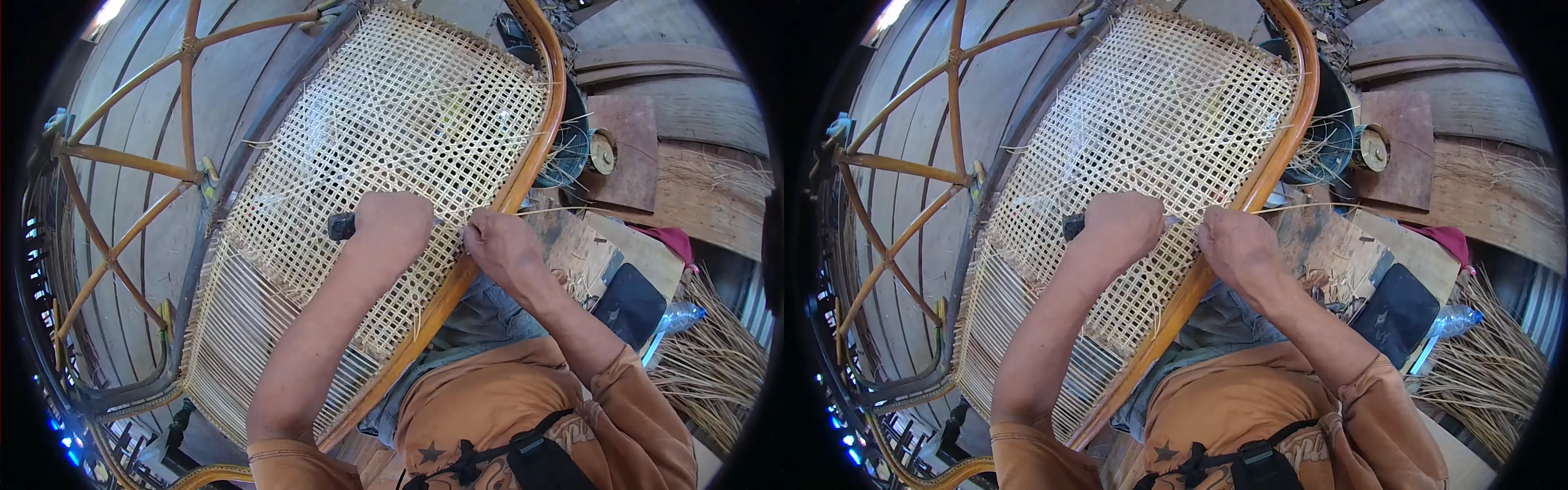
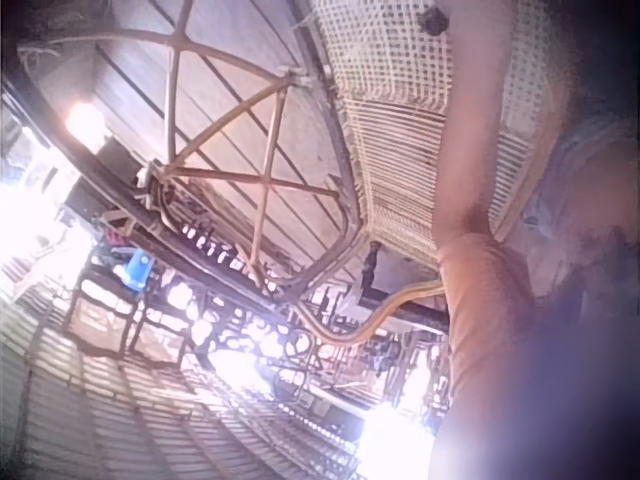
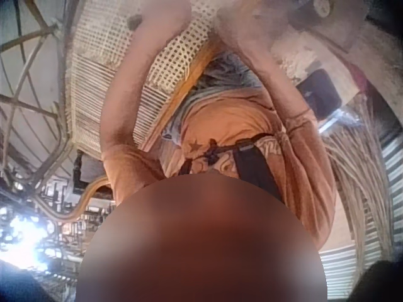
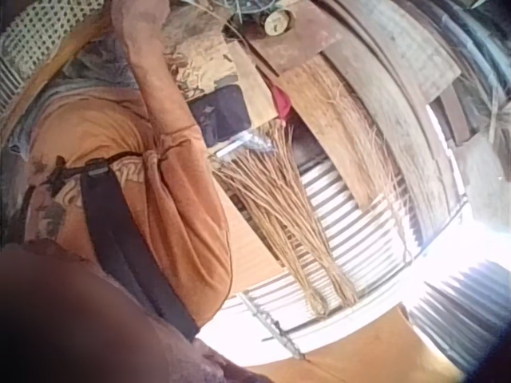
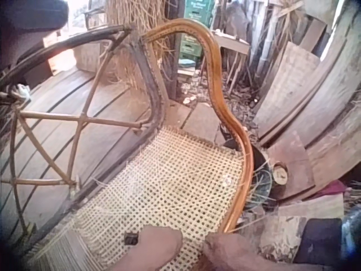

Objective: Repairing the weaving of a rattan chair frame using small nails and manual tools.

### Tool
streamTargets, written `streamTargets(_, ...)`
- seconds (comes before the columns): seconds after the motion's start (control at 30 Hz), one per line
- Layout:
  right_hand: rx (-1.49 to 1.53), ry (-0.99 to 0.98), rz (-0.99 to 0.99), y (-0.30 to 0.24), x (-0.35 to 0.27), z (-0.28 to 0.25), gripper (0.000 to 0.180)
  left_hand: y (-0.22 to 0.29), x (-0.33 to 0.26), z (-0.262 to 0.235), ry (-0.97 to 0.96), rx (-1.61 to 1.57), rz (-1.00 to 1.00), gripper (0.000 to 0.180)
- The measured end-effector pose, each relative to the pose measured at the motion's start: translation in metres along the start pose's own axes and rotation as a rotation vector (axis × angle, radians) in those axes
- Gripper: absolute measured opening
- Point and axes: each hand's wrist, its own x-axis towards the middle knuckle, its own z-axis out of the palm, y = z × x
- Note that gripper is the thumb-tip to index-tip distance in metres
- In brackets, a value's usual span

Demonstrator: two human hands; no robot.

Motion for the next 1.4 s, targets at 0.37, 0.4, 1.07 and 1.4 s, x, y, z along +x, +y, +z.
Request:
streamTargets(0.37, -0.065, -0.043, 0.092, -0.011, 0.000, 0.002, 0.015, 0.029, 0.019, -0.030, -0.187, 0.176, 0.096, 0.017)
streamTargets(0.4, -0.070, 0.010, 0.062, -0.011, -0.001, 0.004, 0.013, 0.028, 0.020, -0.028, -0.188, 0.175, 0.096, 0.017)
streamTargets(1.07, -0.178, -0.011, -0.518, 0.027, 0.026, 0.012, 0.006, -0.051, -0.034, -0.013, -0.053, 0.014, -0.163, 0.032)
streamTargets(1.4, 0.386, -0.152, -0.388, -0.030, 0.030, 0.000, 0.022, -0.040, -0.075, -0.043, 0.228, -0.061, -0.096, 0.030)
